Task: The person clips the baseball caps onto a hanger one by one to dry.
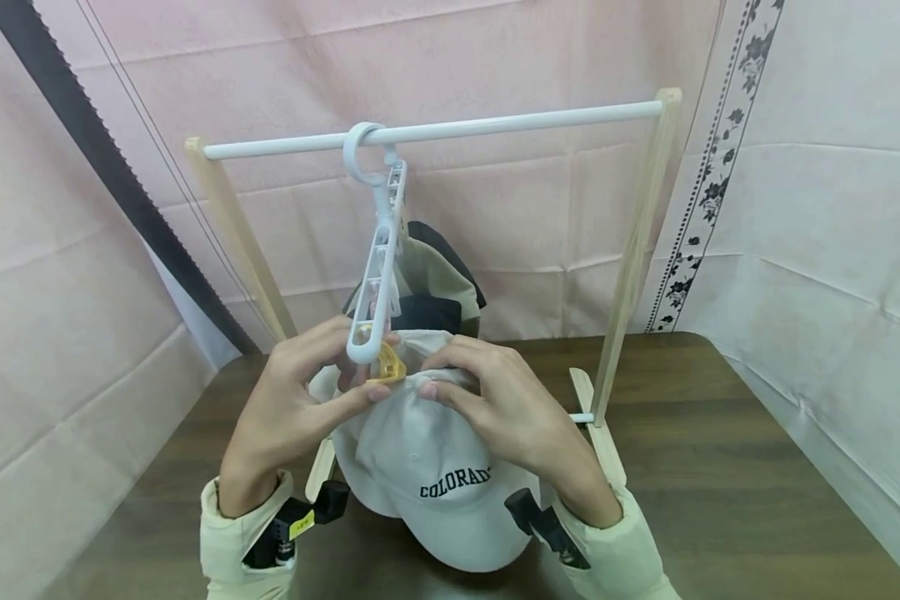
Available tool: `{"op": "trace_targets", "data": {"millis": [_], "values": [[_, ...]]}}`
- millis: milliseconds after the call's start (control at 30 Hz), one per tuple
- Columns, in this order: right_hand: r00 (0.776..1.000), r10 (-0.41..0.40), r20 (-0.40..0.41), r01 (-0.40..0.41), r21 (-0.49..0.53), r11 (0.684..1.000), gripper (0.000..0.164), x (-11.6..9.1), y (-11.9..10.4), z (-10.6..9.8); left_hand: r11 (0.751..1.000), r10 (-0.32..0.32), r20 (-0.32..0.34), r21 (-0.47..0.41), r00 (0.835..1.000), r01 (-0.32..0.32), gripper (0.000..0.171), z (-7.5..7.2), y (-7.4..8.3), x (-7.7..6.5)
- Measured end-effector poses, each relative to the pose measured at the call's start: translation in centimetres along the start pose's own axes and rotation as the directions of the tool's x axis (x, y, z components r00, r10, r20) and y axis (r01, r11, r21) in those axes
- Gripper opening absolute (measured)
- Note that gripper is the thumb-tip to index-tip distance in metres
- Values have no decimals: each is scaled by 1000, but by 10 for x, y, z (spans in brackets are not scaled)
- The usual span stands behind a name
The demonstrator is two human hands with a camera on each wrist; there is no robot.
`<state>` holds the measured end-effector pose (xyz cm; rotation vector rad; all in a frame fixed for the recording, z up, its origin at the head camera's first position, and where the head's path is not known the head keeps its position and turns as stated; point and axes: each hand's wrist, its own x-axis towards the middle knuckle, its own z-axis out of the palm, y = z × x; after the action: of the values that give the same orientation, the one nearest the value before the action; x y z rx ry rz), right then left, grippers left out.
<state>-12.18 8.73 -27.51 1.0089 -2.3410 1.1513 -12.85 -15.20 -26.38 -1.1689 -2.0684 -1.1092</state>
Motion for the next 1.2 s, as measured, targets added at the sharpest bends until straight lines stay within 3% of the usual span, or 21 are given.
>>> {"op": "trace_targets", "data": {"millis": [133,333,467,733,1200], "values": [[1000,-17,-13,16,-10,1000,12,0,0,0,1000,25,-11,-11,1000,-25,32,1,-1,0],[998,-59,-33,59,-16,998,12,0,-5,0,995,66,-101,-71,993,-74,22,7,1,2],[997,-70,-38,69,-29,997,12,-1,-6,1,989,52,-143,-126,988,-70,13,10,2,2],[998,-40,-41,38,-49,998,10,-5,-6,-1,975,14,-232,-213,973,-65,12,14,3,5],[991,-109,-79,105,-51,993,13,-4,-7,2,971,14,-208,-229,978,-62,19,14,-1,7]]}}
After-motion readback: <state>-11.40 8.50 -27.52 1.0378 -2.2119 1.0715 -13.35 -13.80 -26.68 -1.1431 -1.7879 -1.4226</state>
